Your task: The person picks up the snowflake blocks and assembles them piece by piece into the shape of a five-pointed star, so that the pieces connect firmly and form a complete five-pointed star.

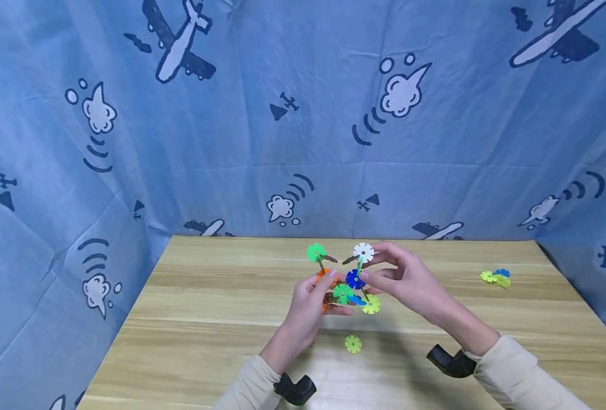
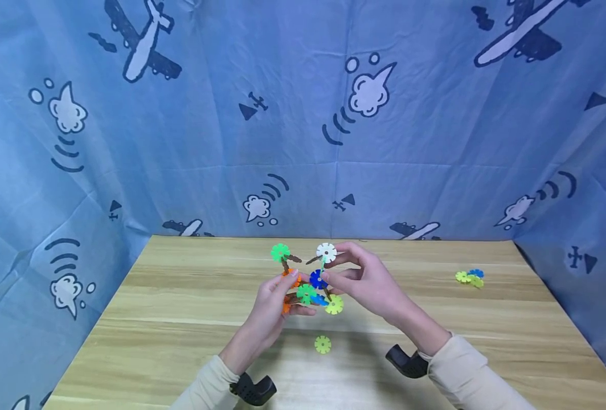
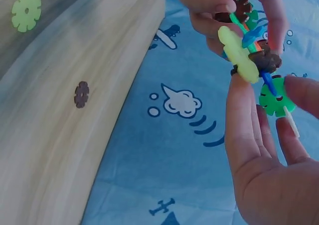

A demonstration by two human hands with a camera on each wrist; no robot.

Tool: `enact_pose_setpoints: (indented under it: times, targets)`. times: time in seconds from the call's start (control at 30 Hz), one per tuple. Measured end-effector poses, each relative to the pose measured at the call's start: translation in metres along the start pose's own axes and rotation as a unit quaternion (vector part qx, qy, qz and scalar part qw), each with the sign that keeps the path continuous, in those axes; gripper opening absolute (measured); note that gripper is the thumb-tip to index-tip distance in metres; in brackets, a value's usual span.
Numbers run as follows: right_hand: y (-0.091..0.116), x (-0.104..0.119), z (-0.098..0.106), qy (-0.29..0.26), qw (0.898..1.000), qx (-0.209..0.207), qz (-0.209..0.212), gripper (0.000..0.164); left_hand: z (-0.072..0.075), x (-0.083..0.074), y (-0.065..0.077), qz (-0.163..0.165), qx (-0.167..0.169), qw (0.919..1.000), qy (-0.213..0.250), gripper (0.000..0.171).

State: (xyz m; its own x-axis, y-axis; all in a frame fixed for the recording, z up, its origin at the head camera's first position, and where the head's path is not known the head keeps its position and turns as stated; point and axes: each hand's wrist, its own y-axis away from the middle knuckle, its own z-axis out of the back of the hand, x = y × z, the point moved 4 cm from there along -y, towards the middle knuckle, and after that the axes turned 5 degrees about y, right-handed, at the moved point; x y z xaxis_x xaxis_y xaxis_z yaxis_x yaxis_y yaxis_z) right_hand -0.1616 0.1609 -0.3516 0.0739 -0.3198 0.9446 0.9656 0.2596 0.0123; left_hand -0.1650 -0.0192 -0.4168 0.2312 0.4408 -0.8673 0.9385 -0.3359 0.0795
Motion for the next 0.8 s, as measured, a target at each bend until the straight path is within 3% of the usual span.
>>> enact_pose_setpoints:
  times: [0.2,0.37,0.47,0.8]
  targets:
    - [-0.002,0.001,-0.001,0.023,1.000,-0.002,0.009,0.046,0.004,-0.004,0.001,-0.028,-0.038,0.9975,-0.052,0.044]
    - [-0.003,-0.001,-0.003,0.019,1.000,-0.005,0.013,0.044,0.004,-0.004,0.001,-0.047,-0.065,0.9948,-0.062,0.034]
    - [-0.002,0.001,-0.002,0.016,1.000,-0.005,0.021,0.046,0.003,-0.004,0.000,-0.053,-0.064,0.9951,-0.053,0.026]
    - [-0.001,0.007,0.008,0.070,0.996,-0.019,0.044,0.048,0.004,-0.008,0.002,-0.047,-0.017,0.9980,-0.039,0.036]
